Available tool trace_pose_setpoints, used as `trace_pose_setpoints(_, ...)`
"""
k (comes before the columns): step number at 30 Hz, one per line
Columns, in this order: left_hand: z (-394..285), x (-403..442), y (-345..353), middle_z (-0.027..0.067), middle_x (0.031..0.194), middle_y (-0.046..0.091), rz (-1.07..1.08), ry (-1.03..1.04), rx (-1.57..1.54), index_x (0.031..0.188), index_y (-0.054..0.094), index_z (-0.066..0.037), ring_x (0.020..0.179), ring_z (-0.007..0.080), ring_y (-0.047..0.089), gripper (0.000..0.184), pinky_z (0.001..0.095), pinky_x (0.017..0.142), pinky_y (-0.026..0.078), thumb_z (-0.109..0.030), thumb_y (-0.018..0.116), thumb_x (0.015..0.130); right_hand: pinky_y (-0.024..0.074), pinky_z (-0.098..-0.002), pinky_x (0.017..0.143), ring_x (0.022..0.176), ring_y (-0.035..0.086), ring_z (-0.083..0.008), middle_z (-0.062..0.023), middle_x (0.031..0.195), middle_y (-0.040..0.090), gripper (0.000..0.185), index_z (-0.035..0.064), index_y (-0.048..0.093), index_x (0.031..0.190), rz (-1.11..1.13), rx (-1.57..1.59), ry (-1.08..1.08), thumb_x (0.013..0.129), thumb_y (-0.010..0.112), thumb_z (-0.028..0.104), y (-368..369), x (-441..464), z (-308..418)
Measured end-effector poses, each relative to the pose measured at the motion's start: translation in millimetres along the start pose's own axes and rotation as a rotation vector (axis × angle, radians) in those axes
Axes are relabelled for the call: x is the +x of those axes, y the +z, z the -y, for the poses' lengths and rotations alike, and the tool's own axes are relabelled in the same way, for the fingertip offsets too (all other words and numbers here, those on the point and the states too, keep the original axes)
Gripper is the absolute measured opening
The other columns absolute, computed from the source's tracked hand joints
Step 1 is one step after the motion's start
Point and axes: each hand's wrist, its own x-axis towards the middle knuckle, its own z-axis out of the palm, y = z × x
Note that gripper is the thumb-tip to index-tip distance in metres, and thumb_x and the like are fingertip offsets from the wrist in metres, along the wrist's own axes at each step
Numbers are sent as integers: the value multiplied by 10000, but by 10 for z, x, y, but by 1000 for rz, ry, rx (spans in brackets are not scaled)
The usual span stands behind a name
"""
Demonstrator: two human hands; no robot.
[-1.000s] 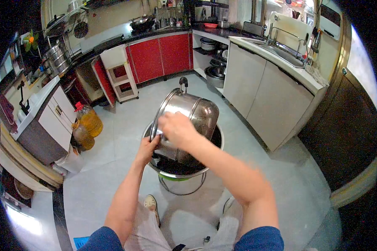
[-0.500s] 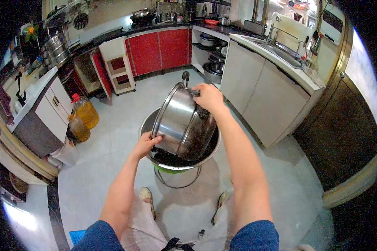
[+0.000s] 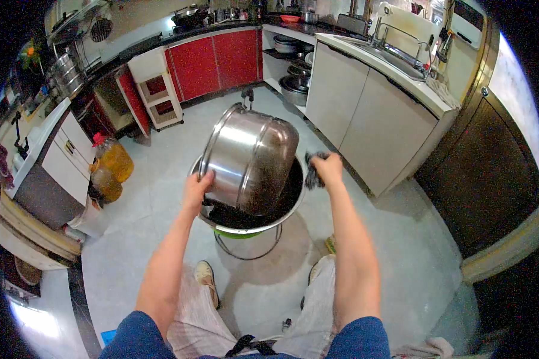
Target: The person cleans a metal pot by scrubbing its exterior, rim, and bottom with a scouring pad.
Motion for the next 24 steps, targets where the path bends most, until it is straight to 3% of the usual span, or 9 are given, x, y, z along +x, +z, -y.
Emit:
trace_pose_setpoints(5,-199,259,51,2,681,537,9,-83,-191,802,588,-53,578,118,527,267,278,514,484,-302,642,883,520,-410,808,939,638,-329,-179,993,667,410,61,688,979,455,-604,-217,641,684,293,171,-589,78)
trace_pose_setpoints(8,-384,340,80,11,686,534,34,-117,-221,825,581,-53,551,126,530,267,286,492,479,-306,629,892,526,-412,785,913,647,-312,-178,956,671,365,39,692,922,568,-949,-323,644,672,274,212,-765,265)
trace_pose_setpoints(14,-827,684,75,28,669,561,65,-138,-58,865,587,-52,520,149,547,266,306,467,482,-315,595,912,529,-407,746,852,658,-318,-174,843,680,282,15,692,777,678,-911,-299,636,666,258,159,-843,386)
trace_pose_setpoints(17,-963,954,66,28,702,599,175,-213,-25,898,597,-66,566,159,572,261,324,505,480,-325,584,916,526,-409,752,859,656,-317,-174,863,680,286,20,694,801,680,-873,-321,634,662,251,124,-858,406)
trace_pose_setpoints(22,-1104,1208,131,42,730,617,181,-322,148,858,608,-34,542,155,560,281,314,509,467,-309,596,913,524,-406,775,897,650,-312,-162,932,679,317,52,698,882,726,-826,-283,639,658,251,106,-852,415)
trace_pose_setpoints(24,-1149,1209,155,42,744,620,223,-310,418,834,622,-29,561,140,554,301,310,520,440,-321,612,903,523,-405,782,910,648,-310,-157,956,677,331,63,697,910,726,-820,-292,642,658,253,104,-847,386)
